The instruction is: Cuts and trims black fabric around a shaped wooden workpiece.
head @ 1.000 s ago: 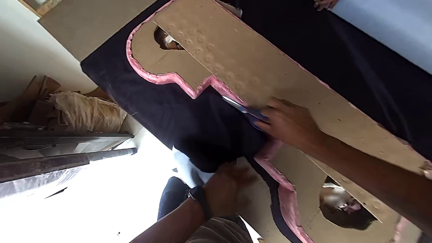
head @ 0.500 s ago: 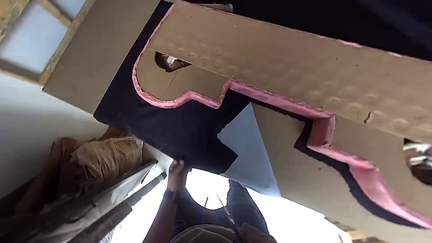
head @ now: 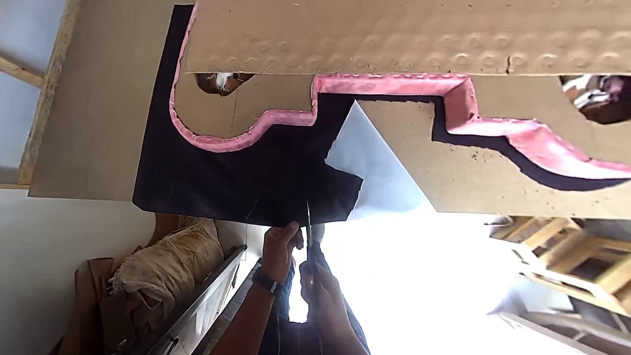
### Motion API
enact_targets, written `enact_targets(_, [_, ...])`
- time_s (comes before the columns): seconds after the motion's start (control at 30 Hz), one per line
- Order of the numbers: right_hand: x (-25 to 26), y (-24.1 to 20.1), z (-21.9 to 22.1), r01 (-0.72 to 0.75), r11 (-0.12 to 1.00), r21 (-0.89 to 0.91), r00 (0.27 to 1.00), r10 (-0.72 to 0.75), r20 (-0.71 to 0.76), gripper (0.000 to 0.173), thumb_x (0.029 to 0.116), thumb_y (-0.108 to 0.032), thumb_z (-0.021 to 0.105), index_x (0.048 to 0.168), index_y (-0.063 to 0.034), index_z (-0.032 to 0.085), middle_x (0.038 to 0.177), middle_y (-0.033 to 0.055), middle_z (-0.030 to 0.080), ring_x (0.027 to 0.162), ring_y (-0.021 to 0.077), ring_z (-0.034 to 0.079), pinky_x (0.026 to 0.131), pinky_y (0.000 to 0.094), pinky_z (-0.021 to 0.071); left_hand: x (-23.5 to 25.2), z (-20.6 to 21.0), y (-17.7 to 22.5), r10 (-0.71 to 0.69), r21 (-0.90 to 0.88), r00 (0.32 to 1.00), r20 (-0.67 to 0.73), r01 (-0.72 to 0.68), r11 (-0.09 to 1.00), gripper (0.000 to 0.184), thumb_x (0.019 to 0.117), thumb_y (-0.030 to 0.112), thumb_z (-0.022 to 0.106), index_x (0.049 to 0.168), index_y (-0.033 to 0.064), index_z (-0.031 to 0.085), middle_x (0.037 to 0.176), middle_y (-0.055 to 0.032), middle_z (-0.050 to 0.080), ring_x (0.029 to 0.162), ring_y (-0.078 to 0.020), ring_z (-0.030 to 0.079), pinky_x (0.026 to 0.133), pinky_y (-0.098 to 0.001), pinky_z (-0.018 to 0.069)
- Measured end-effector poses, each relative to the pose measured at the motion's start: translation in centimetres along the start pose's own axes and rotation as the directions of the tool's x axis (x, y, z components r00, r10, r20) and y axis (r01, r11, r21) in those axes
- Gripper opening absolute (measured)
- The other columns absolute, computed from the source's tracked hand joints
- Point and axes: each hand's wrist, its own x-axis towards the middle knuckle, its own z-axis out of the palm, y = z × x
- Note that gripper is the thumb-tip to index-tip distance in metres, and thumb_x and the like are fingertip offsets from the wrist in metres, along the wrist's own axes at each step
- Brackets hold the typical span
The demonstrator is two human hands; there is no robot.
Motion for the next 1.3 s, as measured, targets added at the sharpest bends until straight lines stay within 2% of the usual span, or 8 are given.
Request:
enact_targets(0.17, [-0.7,0.9,1.7,0.076,0.997,0.014,0.99,-0.073,-0.122,0.025,0.0993,-0.027,0.067,0.094,-0.0028,0.069,0.069,0.0053,0.057,0.054,0.0115,0.049,0.048,0.0269,0.0421,0.3,-0.1,-1.2,0.018,0.0,0.999,0.036,-0.018,1.0,0.018,0.1045,0.012,0.055,0.098,-0.0038,0.062,0.086,-0.0171,0.069,0.077,-0.0227,0.068,0.078,-0.039,0.0591])
enact_targets(0.27, [-1.3,1.4,2.1,0.096,0.995,-0.012,0.985,-0.097,-0.146,0.024,0.0994,-0.025,0.067,0.089,-0.0026,0.067,0.067,0.0061,0.055,0.053,0.0128,0.049,0.047,0.0279,0.042,0.5,-0.1,-1.4,-0.087,0.029,0.957,0.278,0.082,0.996,0.044,0.1111,0.034,0.036,0.131,-0.0001,0.057,0.107,-0.0231,0.067,0.089,-0.0299,0.068,0.083,-0.0444,0.0585])
enact_targets(0.37, [-1.6,1.4,2.1,0.1,0.995,-0.011,0.982,-0.1,-0.159,0.026,0.0995,-0.025,0.067,0.086,-0.0025,0.066,0.065,0.0064,0.054,0.052,0.0138,0.049,0.047,0.0289,0.0429,0.7,0.6,-1.4,-0.201,0.041,0.881,0.428,0.203,0.978,0.058,0.1112,0.048,0.021,0.155,0.0164,0.041,0.098,-0.0208,0.07,0.079,-0.0259,0.069,0.081,-0.0389,0.0585])
enact_targets(0.6, [-2.0,1.5,2.1,0.088,0.996,0.006,0.988,-0.086,-0.129,0.026,0.0998,-0.026,0.067,0.09,-0.002,0.069,0.069,0.0066,0.057,0.055,0.0126,0.05,0.049,0.0274,0.0436,0.9,2.2,-0.9,-0.031,0.072,0.998,0.046,0.028,0.997,0.043,0.1125,0.033,0.037,0.133,-0.0028,0.049,0.118,-0.0303,0.069,0.09,-0.0391,0.075,0.084,-0.0479,0.0619])
enact_targets(0.7, [-2.1,1.3,2.8,0.028,0.999,0.038,0.995,-0.024,-0.098,0.034,0.0991,-0.036,0.067,0.09,-0.0039,0.068,0.068,0.0051,0.055,0.054,0.0126,0.05,0.048,0.0281,0.0429,0.7,2.1,-0.7,0.189,0.402,0.972,-0.141,-0.118,0.908,0.036,0.1075,0.032,0.054,0.1,0.0013,0.071,0.092,-0.0132,0.075,0.072,-0.0226,0.07,0.069,-0.0365,0.0587])
enact_targets(0.87, [-1.0,1.6,4.1,0.055,0.994,0.091,0.992,-0.044,-0.117,0.042,0.099,-0.045,0.064,0.095,-0.004,0.067,0.068,0.0039,0.056,0.053,0.012,0.052,0.048,0.0279,0.0458,-0.2,1.5,0.0,0.446,0.612,0.878,-0.172,-0.26,0.747,0.037,0.0915,0.029,0.076,0.064,0.0095,0.061,0.07,-0.0039,0.06,0.066,-0.0156,0.057,0.063,-0.031,0.049])
enact_targets(1.13, [3.6,0.4,4.5,0.114,0.989,0.092,0.98,-0.097,-0.172,0.038,0.0996,-0.04,0.062,0.089,-0.003,0.068,0.07,0.0045,0.057,0.057,0.0118,0.05,0.052,0.0279,0.0438,-0.8,0.6,1.3,0.121,0.392,0.983,-0.138,-0.058,0.918,0.024,0.0917,0.024,0.078,0.085,0.0018,0.072,0.082,-0.0124,0.07,0.07,-0.0188,0.063,0.064,-0.0327,0.055])
enact_targets(1.3, [3.5,0.7,4.9,0.082,0.988,0.13,0.989,-0.064,-0.135,0.042,0.0982,-0.044,0.065,0.096,-0.0022,0.067,0.07,0.0044,0.055,0.055,0.0112,0.048,0.048,0.0261,0.0408,-0.1,-0.1,2.5,0.109,0.523,0.983,-0.149,-0.015,0.852,0.034,0.09,0.029,0.08,0.072,0.0052,0.064,0.071,-0.0085,0.065,0.056,-0.0151,0.053,0.051,-0.0304,0.0457])
